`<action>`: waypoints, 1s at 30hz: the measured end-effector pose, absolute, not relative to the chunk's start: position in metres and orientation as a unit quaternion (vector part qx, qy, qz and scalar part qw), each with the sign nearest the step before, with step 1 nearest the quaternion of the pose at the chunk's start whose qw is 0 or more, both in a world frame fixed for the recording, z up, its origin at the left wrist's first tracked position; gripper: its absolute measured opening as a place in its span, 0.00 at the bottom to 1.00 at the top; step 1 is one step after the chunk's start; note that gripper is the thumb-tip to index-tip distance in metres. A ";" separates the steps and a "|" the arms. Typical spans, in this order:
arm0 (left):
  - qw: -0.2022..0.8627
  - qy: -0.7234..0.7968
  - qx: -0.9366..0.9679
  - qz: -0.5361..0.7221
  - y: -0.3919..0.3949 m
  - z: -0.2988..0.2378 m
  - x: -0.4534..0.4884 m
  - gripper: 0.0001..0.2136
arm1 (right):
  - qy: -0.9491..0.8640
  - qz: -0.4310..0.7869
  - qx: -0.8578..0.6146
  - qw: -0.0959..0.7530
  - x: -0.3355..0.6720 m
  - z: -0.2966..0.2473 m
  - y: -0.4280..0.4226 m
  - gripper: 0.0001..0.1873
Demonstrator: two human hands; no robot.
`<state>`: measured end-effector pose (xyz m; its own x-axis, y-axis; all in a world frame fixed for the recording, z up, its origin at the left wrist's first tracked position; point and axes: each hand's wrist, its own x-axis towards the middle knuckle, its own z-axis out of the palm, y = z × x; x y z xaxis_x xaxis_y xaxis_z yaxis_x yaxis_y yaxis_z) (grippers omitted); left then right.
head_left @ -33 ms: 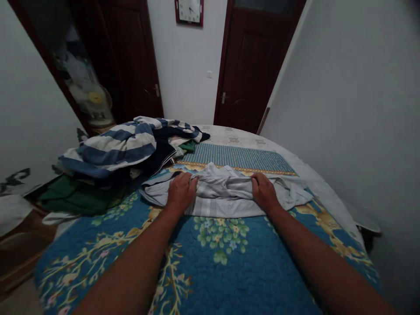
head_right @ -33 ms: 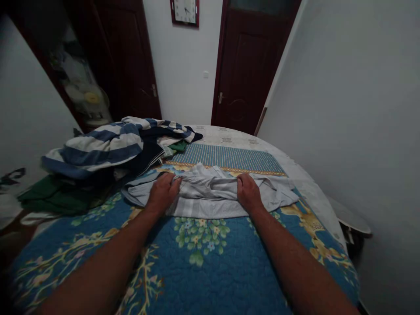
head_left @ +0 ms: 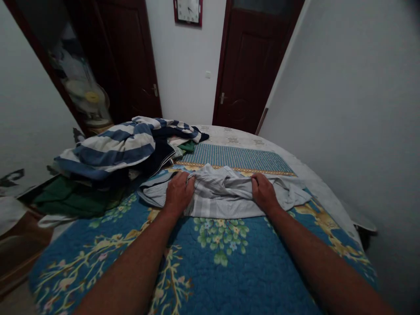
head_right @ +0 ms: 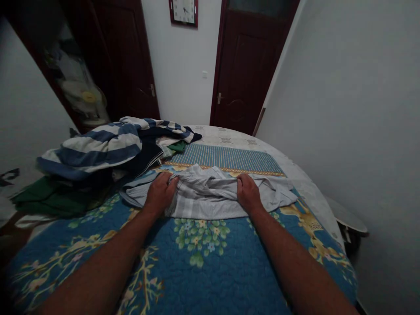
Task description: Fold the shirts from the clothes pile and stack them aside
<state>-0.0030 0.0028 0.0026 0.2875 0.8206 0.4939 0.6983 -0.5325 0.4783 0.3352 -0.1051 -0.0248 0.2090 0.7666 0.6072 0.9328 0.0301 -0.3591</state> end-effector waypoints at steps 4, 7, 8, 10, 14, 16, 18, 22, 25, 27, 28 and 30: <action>0.184 0.468 0.739 0.448 0.009 0.015 -0.010 0.10 | -0.593 -0.121 -0.702 0.376 0.333 -0.024 -0.106 0.12; 0.261 0.475 0.683 0.490 0.012 0.023 -0.014 0.10 | -0.573 -0.129 -0.704 0.400 0.331 -0.023 -0.110 0.13; 0.283 0.461 0.671 0.507 0.014 0.026 -0.015 0.10 | -0.563 -0.128 -0.706 0.410 0.330 -0.022 -0.111 0.13; 0.327 0.423 0.655 0.534 0.017 0.032 -0.021 0.07 | -0.535 -0.125 -0.711 0.439 0.327 -0.020 -0.116 0.14; 0.460 0.340 0.619 0.539 0.017 0.047 -0.042 0.05 | -0.477 -0.087 -0.703 0.520 0.324 -0.012 -0.125 0.18; 0.561 0.269 0.612 0.488 0.013 0.055 -0.056 0.10 | -0.460 -0.004 -0.692 0.557 0.324 -0.004 -0.131 0.21; 0.647 0.214 0.611 0.403 0.009 0.062 -0.072 0.13 | -0.443 0.125 -0.669 0.584 0.328 0.006 -0.137 0.23; 0.705 0.217 0.627 0.250 0.003 0.071 -0.098 0.11 | -0.410 0.338 -0.618 0.579 0.347 0.021 -0.158 0.26; 0.658 0.276 0.677 0.180 0.002 0.073 -0.107 0.15 | -0.420 0.418 -0.606 0.530 0.364 0.022 -0.171 0.27; 0.594 0.303 0.731 0.144 -0.002 0.074 -0.104 0.20 | -0.418 0.433 -0.597 0.530 0.370 0.018 -0.173 0.28; 0.555 0.307 0.763 0.123 -0.005 0.074 -0.100 0.22 | -0.410 0.425 -0.592 0.549 0.370 0.016 -0.170 0.29; 0.473 0.306 0.822 0.082 -0.013 0.073 -0.088 0.26 | -0.388 0.382 -0.574 0.612 0.366 0.010 -0.161 0.34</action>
<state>-0.0883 -0.0131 0.0731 0.7994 0.5807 -0.1539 0.4247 -0.3651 0.8284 0.3661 -0.1606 0.0096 0.4078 0.9123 0.0363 -0.0220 0.0496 -0.9985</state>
